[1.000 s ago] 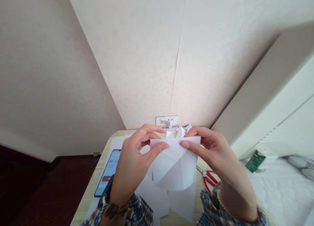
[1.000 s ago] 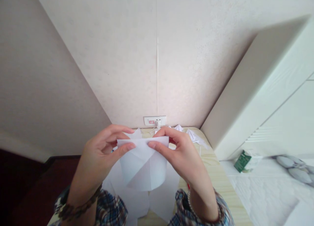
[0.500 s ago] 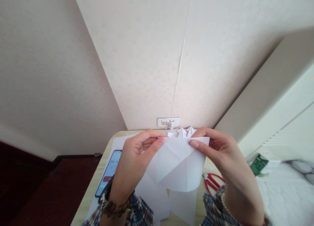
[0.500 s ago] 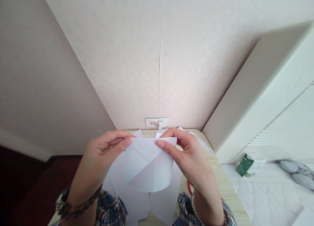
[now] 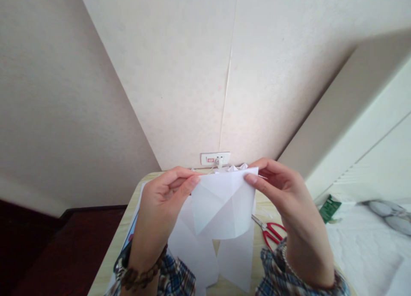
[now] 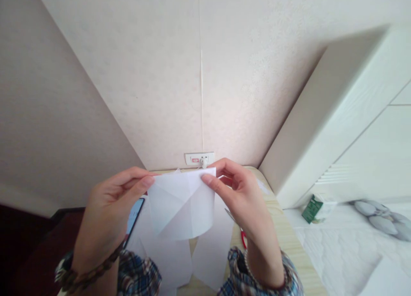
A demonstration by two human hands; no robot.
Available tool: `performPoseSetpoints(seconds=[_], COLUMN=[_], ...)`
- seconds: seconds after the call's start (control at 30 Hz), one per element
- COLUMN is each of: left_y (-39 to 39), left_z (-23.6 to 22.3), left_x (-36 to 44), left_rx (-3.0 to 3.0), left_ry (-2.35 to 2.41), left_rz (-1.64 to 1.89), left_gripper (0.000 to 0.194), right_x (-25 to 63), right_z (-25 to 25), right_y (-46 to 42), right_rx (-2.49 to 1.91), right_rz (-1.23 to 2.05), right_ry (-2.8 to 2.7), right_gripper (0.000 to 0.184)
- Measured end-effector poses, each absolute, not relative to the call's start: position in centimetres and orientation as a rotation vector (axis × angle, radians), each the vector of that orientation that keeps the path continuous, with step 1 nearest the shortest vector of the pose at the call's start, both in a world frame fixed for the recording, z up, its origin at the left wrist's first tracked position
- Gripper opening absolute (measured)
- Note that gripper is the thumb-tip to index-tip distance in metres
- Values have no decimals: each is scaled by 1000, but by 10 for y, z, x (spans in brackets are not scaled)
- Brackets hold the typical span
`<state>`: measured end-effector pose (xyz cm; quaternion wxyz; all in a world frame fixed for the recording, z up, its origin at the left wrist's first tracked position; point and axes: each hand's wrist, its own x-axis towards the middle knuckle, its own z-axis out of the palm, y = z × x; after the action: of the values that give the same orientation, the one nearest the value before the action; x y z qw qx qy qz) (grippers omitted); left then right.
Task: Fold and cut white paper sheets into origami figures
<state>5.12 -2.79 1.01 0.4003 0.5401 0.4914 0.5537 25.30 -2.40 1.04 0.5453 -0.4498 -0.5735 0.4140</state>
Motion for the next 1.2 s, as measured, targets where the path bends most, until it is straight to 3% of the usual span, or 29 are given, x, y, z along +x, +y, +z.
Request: performPoseSetpoints(seconds=[1.2], left_y=[-31], left_z=[16], left_x=[43], left_rx=[1544], left_ry=[1422], left_rz=[1395], left_gripper=[11], right_x=[250], right_z=[10], right_y=[-27], right_rx=[-991], right_rz=[946], right_ry=[-1277], right_gripper=[16])
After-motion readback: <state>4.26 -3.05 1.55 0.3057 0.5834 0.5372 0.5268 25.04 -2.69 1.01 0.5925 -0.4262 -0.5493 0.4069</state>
